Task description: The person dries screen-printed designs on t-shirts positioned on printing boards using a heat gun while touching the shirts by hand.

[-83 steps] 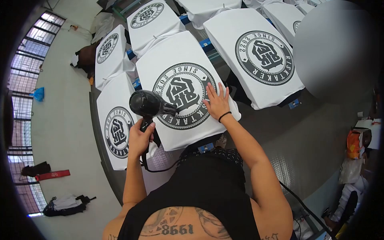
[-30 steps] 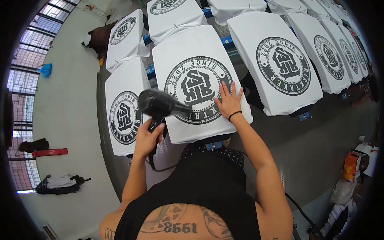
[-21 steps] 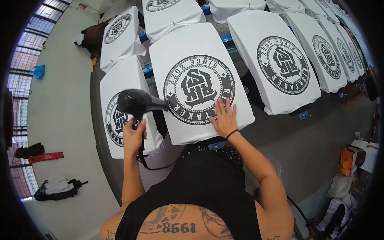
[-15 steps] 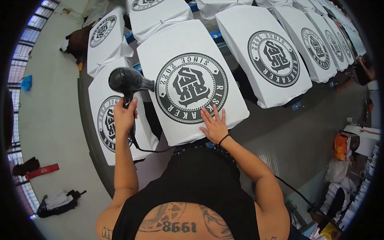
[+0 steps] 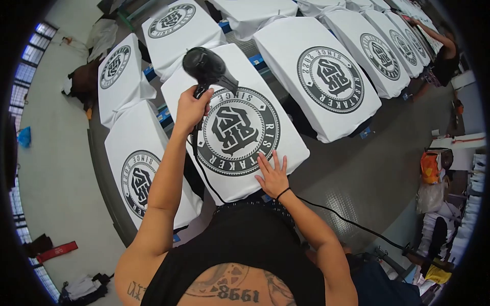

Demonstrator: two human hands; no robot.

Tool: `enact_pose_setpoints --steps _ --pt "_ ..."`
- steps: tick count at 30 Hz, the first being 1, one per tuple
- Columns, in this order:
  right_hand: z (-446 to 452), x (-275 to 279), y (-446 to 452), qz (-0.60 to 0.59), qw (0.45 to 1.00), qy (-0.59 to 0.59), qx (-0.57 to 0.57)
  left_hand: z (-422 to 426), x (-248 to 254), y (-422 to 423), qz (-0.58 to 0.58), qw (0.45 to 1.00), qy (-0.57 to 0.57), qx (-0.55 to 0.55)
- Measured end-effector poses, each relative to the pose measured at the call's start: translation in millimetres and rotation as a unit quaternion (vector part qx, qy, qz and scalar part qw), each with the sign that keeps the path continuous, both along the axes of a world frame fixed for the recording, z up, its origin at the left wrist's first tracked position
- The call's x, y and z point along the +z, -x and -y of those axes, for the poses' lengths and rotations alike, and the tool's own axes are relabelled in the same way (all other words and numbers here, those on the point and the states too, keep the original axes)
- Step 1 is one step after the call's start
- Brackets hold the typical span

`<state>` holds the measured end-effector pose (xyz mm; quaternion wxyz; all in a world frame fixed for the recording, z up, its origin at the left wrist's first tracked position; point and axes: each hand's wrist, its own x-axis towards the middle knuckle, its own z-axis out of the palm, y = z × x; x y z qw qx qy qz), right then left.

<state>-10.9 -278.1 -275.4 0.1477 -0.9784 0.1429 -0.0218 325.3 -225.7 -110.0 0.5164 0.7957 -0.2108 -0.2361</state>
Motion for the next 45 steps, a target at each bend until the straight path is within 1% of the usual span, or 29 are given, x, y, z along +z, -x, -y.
enact_pose_setpoints --steps 3,5,7,8,9,10,12,15,17,18,19,21,22,23,24,25,28,31,33,35,36,37,40,45 --pt "3 0 4 0.008 1.000 -0.004 0.007 32 -4 19 -0.011 0.999 0.007 -0.051" --pt "11 -1 6 0.019 1.000 -0.016 -0.002 46 4 38 0.011 0.994 -0.025 -0.104" --pt "26 -3 10 0.053 0.998 -0.021 -0.040 52 10 61 0.026 0.993 -0.038 -0.112" --pt "35 -3 14 0.073 0.996 -0.013 -0.055 53 13 73 0.024 0.990 -0.050 -0.133" --pt "45 -4 20 0.073 0.996 -0.016 -0.050 52 16 87 0.021 0.986 -0.064 -0.153" --pt "56 -5 26 0.096 0.992 -0.023 -0.075 49 26 103 0.025 0.984 -0.091 -0.151" --pt "76 -7 39 0.125 0.986 -0.022 -0.103 39 36 137 0.015 0.986 -0.102 -0.127" --pt "109 -10 62 0.134 0.986 -0.048 -0.085 19 31 174 -0.007 0.986 -0.121 -0.113" --pt "127 -17 67 0.141 0.986 -0.045 -0.075 4 36 204 -0.004 0.988 -0.135 -0.074" --pt "135 -20 64 0.154 0.985 -0.036 -0.062 -3 34 213 -0.049 0.988 -0.124 -0.071" --pt "142 -23 60 0.169 0.984 -0.025 -0.048 -11 36 226 -0.050 0.988 -0.128 -0.065" --pt "151 -24 39 0.171 0.985 -0.014 -0.028 -26 40 252 -0.051 0.994 -0.091 -0.019" --pt "151 -23 27 0.162 0.987 -0.008 -0.014 -36 37 261 -0.053 0.995 -0.087 0.013" --pt "151 -25 16 0.152 0.988 -0.005 -0.001 -46 38 271 -0.052 0.995 -0.087 0.021" --pt "151 -28 2 0.137 0.990 0.006 0.012 -56 39 279 -0.063 0.993 -0.079 0.062" --pt "151 -29 -8 0.138 0.990 0.004 0.018 -66 41 287 -0.075 0.989 -0.070 0.104" --pt "153 -30 -34 0.099 0.995 -0.006 0.025 -96 50 302 -0.090 0.979 -0.055 0.171" --pt "153 -28 -45 0.083 0.996 0.004 0.023 -122 48 306 -0.094 0.962 -0.042 0.255" --pt "155 -29 -47 0.069 0.997 -0.001 0.032 -132 45 299 -0.077 0.954 -0.060 0.285" --pt "155 -29 -47 0.081 0.996 0.011 0.028 -141 41 284 -0.042 0.935 -0.108 0.335" --pt "154 -29 -47 0.098 0.995 0.006 0.022 -145 38 274 -0.040 0.933 -0.072 0.350" --pt "154 -28 -48 0.100 0.994 0.000 0.034 -146 38 262 -0.039 0.927 -0.063 0.367" --pt "154 -25 -47 0.076 0.997 -0.010 0.019 -153 17 212 -0.018 0.921 -0.044 0.386" --pt "153 -24 -47 0.074 0.997 0.001 0.020 -128 16 132 0.001 0.925 -0.038 0.378"
